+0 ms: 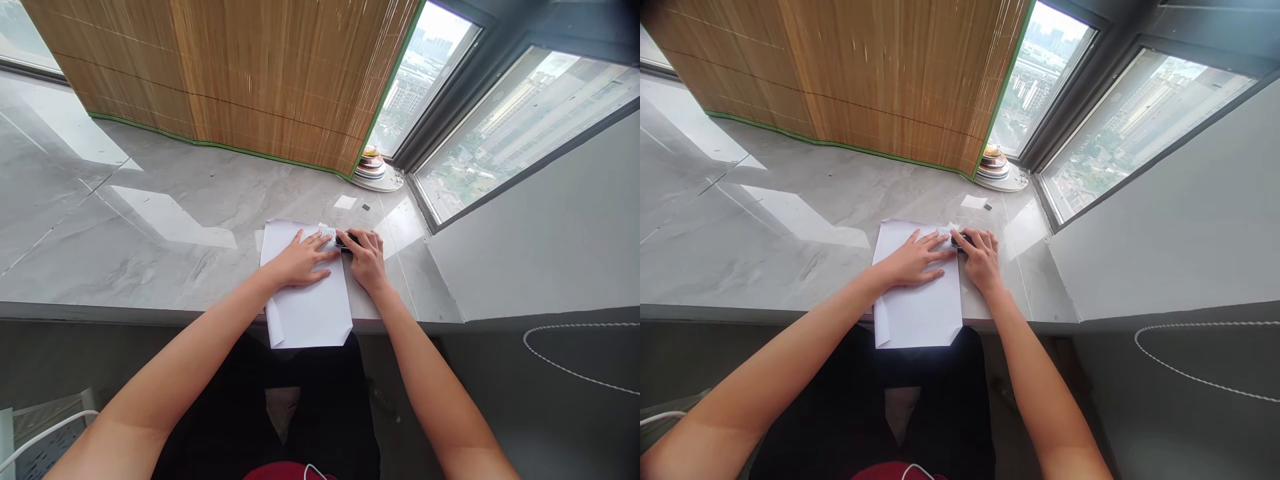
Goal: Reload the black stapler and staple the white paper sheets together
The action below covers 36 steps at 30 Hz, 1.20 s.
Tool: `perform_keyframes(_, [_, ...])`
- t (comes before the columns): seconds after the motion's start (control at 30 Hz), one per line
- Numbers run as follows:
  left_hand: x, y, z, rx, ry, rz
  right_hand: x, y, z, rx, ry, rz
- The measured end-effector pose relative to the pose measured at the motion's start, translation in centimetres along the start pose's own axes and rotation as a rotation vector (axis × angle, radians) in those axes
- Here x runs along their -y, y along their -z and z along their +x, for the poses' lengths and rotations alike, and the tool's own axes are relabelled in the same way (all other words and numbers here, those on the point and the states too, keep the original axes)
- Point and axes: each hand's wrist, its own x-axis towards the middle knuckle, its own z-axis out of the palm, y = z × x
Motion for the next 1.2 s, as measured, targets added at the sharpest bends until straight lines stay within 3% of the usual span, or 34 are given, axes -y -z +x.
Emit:
perform_keyframes(0.27, [0.1, 0.1, 0.0, 0.019, 0.004, 0.021, 0.4, -0.4, 0.3, 0.015, -0.036, 0.017])
perform_keyframes(0.4, [0.0, 0.4, 0.0, 0.028, 0.009, 0.047, -0.1, -0.5, 0.4, -0.092, -0.187, 0.028])
perform_keyframes(0.77, [0.7, 0.3, 0.1, 0.034, 0.018, 0.08, -1.0, -1.1, 0.8, -0.205, -0.594, -0.005])
perform_keyframes(0.9, [0.5, 1.6, 0.2, -0.121, 0.019, 0.06, -1.2, -0.8, 1.0, -0.241, -0.738, 0.074])
perform_keyframes(1.03, [2.3, 4.8, -2.7, -0.302, 0.232, 0.073, -1.0, -0.2, 1.1, -0.232, -0.742, 0.123])
perform_keyframes(1.13, [5.1, 6.5, -7.6, -0.262, 0.667, 0.206, 0.2, 0.3, 1.1, -0.237, -0.67, 0.146])
perform_keyframes(1.2, [6.7, 6.7, -10.7, -0.181, 0.879, 0.238, 2.1, 0.4, 1.0, -0.194, -0.624, 0.191])
